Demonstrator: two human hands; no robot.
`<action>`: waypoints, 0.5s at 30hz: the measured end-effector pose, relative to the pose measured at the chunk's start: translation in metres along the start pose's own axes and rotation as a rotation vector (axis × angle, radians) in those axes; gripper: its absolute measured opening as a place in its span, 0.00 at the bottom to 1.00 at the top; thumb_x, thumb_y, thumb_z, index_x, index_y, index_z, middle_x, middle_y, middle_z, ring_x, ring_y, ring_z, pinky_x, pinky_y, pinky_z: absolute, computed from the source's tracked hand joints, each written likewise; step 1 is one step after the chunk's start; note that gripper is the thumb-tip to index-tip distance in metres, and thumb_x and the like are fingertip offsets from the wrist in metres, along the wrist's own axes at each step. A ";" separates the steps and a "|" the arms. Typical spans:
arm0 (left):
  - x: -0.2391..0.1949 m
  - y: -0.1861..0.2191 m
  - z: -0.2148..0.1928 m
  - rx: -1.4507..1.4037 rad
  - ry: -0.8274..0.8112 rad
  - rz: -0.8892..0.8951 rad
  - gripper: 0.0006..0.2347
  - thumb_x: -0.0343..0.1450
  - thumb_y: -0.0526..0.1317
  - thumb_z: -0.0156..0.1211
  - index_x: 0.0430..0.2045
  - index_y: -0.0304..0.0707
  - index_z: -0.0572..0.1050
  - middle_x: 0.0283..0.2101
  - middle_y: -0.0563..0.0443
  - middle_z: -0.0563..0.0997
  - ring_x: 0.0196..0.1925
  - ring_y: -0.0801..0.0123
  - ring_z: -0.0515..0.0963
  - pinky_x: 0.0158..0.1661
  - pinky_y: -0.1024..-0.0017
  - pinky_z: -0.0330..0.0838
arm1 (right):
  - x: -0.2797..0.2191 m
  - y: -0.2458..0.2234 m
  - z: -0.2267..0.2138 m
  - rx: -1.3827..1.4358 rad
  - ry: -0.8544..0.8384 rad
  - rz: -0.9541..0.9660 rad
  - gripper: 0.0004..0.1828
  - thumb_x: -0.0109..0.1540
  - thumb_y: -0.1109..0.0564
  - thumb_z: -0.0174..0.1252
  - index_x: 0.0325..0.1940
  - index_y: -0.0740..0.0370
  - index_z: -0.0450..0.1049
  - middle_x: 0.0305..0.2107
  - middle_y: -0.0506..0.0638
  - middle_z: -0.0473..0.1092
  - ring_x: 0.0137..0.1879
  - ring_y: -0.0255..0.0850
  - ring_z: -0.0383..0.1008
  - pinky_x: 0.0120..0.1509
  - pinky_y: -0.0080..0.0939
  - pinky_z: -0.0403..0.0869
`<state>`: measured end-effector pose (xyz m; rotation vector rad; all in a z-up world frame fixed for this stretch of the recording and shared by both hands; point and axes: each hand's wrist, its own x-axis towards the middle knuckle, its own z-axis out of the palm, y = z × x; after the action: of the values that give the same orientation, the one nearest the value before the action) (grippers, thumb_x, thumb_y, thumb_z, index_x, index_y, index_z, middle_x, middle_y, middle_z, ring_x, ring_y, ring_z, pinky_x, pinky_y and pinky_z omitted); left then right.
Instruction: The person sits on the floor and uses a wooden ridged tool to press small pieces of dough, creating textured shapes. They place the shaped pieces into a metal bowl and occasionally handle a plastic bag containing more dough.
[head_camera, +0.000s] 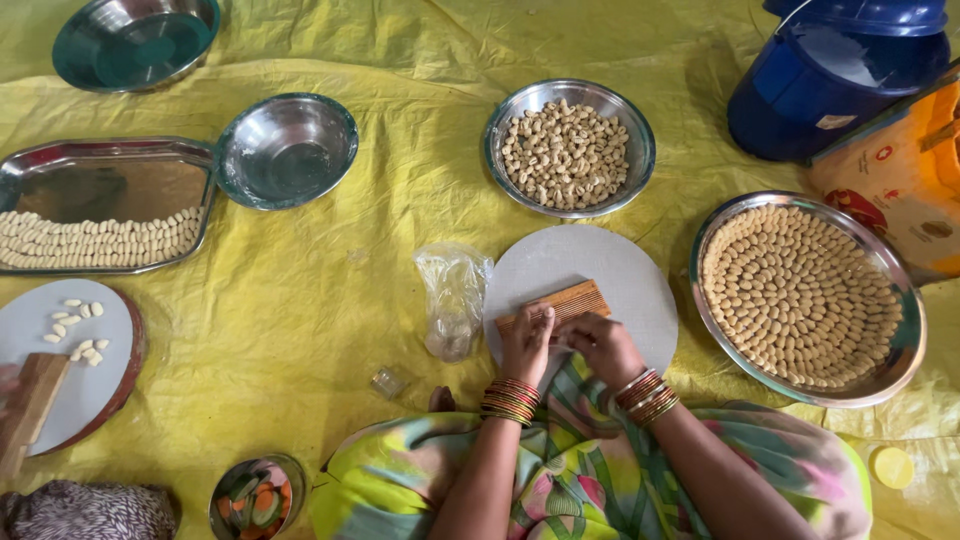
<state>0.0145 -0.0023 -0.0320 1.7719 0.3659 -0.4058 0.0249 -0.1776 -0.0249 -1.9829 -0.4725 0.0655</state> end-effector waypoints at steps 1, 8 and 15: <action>-0.001 0.002 -0.002 0.326 0.086 -0.037 0.19 0.78 0.59 0.46 0.61 0.59 0.71 0.32 0.37 0.81 0.34 0.52 0.80 0.32 0.65 0.70 | 0.006 0.010 -0.001 0.128 0.045 0.076 0.06 0.60 0.63 0.60 0.41 0.66 0.79 0.34 0.51 0.78 0.39 0.38 0.79 0.45 0.38 0.81; -0.006 -0.015 -0.004 0.772 0.623 0.517 0.25 0.60 0.41 0.67 0.53 0.44 0.72 0.50 0.39 0.75 0.55 0.45 0.73 0.52 0.50 0.69 | 0.021 0.050 -0.031 0.368 0.133 0.469 0.07 0.63 0.62 0.65 0.43 0.68 0.80 0.34 0.49 0.77 0.41 0.33 0.76 0.49 0.36 0.78; 0.002 -0.029 -0.002 0.870 0.467 0.230 0.21 0.64 0.36 0.67 0.52 0.50 0.76 0.52 0.43 0.72 0.58 0.46 0.70 0.56 0.49 0.66 | 0.025 0.069 -0.033 0.624 0.135 0.449 0.10 0.63 0.67 0.56 0.48 0.69 0.76 0.40 0.49 0.78 0.46 0.36 0.79 0.53 0.37 0.80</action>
<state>0.0029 0.0061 -0.0576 2.7393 0.3232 0.0518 0.0770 -0.2227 -0.0667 -1.4281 0.0914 0.3184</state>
